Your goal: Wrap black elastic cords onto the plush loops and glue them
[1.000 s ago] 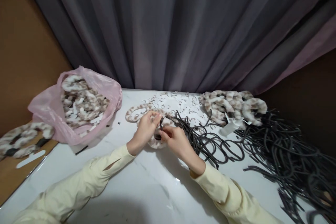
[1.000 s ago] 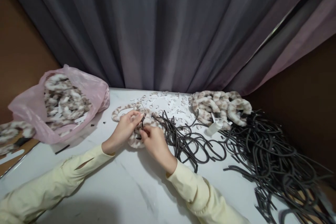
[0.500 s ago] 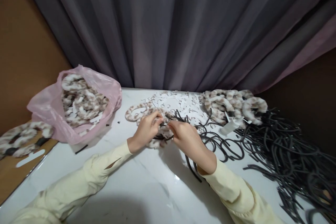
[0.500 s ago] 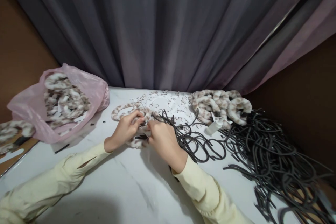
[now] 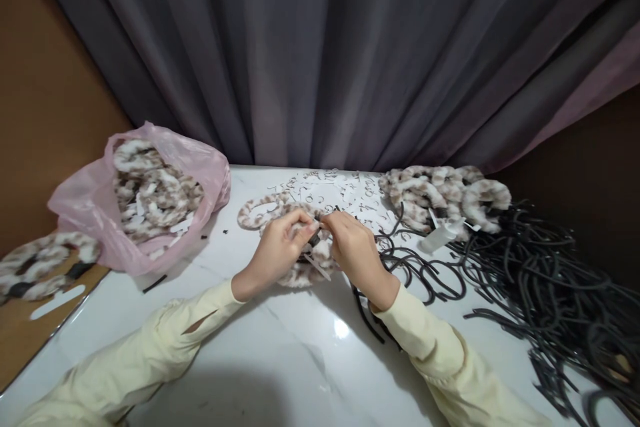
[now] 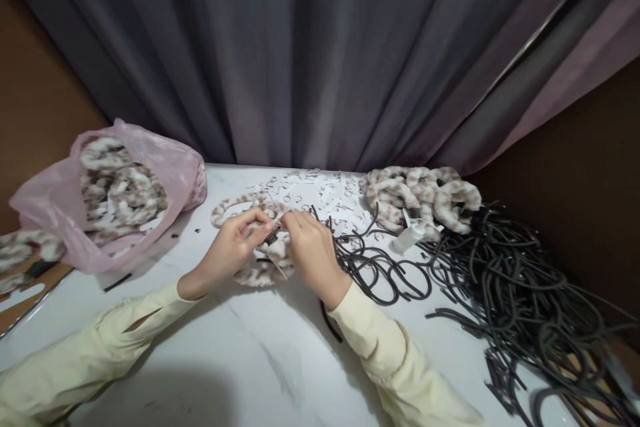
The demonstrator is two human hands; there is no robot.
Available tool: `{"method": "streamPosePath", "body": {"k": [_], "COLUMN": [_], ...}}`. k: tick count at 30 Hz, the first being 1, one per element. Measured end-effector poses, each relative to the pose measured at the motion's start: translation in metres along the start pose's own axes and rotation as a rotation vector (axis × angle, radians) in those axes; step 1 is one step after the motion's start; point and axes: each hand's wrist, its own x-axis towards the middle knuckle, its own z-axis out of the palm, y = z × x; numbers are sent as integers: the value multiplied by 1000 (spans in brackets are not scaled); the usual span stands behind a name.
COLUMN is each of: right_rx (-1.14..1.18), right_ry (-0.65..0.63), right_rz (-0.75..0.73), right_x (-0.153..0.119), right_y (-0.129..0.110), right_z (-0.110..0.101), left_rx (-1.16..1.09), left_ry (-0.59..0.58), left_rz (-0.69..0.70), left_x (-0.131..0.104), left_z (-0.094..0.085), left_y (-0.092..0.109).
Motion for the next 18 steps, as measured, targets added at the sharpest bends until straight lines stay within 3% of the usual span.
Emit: {"method": "streamPosePath", "body": {"k": [4,11,15,18], "right_rx": [274,759,882,848], "right_ry": [-53,-266,-323,-355], "right_rz": [126,342,414,427], "right_x": [1,7,10,12], "right_y": [0,1,4,7], "right_z": [8,6,2,-1], "left_rx": [48,32,-14,-40], "left_ry": [54,66,75,37], "left_rz": [14,45,47,-11], "left_x": [-3,-6,-5,-3], "left_z": [1,5,6,6], "left_y": [-2,-8,-8,-8]}}
